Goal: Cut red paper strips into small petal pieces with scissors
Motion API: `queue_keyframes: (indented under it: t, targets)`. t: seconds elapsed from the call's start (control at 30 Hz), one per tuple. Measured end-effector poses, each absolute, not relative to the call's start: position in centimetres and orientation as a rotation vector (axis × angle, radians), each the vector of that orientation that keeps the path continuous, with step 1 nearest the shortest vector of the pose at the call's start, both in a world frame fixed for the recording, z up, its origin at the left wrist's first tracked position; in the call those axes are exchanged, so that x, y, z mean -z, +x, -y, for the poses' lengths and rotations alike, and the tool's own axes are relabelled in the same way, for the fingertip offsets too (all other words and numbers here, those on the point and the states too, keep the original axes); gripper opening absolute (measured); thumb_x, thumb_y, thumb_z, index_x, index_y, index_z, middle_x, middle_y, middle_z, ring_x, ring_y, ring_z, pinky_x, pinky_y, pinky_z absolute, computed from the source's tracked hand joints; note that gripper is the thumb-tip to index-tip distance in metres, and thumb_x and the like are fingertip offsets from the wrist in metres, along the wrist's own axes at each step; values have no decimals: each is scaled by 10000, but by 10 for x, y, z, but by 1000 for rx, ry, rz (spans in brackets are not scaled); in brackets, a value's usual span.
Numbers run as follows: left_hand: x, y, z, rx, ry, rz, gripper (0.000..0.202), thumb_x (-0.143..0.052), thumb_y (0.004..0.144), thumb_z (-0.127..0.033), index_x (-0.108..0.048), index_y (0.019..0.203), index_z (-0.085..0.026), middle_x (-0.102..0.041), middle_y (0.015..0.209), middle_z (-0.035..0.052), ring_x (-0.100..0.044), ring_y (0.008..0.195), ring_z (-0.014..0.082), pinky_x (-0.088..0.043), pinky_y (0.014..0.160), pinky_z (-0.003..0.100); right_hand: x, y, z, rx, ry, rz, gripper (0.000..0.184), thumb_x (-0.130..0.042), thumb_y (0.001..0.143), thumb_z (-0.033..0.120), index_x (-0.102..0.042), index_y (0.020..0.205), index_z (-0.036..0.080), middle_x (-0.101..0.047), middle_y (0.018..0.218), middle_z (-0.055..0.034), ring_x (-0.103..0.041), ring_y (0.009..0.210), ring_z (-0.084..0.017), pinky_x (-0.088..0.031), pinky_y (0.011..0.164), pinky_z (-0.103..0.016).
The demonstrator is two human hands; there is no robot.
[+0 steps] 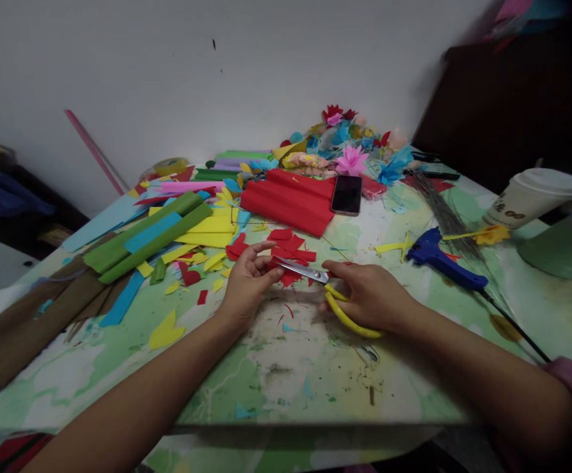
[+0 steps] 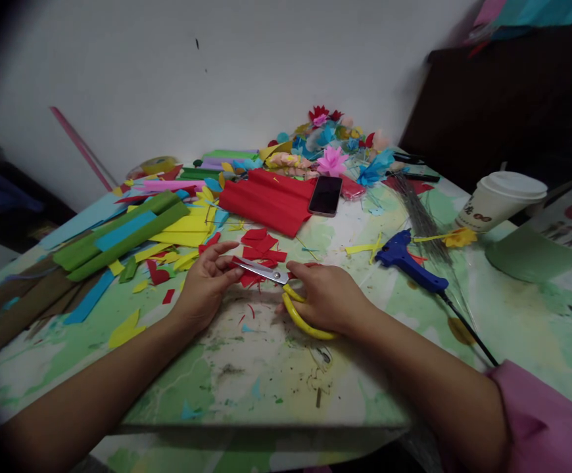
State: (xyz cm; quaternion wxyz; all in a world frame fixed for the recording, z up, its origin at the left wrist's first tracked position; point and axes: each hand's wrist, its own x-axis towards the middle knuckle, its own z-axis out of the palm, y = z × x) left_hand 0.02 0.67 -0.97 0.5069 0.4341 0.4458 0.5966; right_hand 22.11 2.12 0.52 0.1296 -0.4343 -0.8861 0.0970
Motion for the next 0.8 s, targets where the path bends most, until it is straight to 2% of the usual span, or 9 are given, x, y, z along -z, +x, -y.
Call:
queue_keyframes:
  t: [0.37, 0.8]
  targets:
    - [8, -1, -9, -1486, 1094, -1130, 493, -765, 628, -163, -566, 1078, -189, -643, 741, -39, -592, 682, 87, -463, 654, 194, -2, 222, -21, -374, -1279, 2526, 532, -585, 783, 581, -594, 1153, 199, -713, 971, -112, -659, 850, -261, -421, 657, -292]
    - [8, -5, -11, -1551, 1089, -1160, 458, -757, 644, -181, -566, 1059, -204, -643, 746, -38, -599, 707, 95, -465, 690, 211, -1, 221, -21, -424, -1258, 2515, 477, -582, 794, 559, -605, 1115, 207, -700, 827, -69, -607, 678, -190, -367, 577, -254]
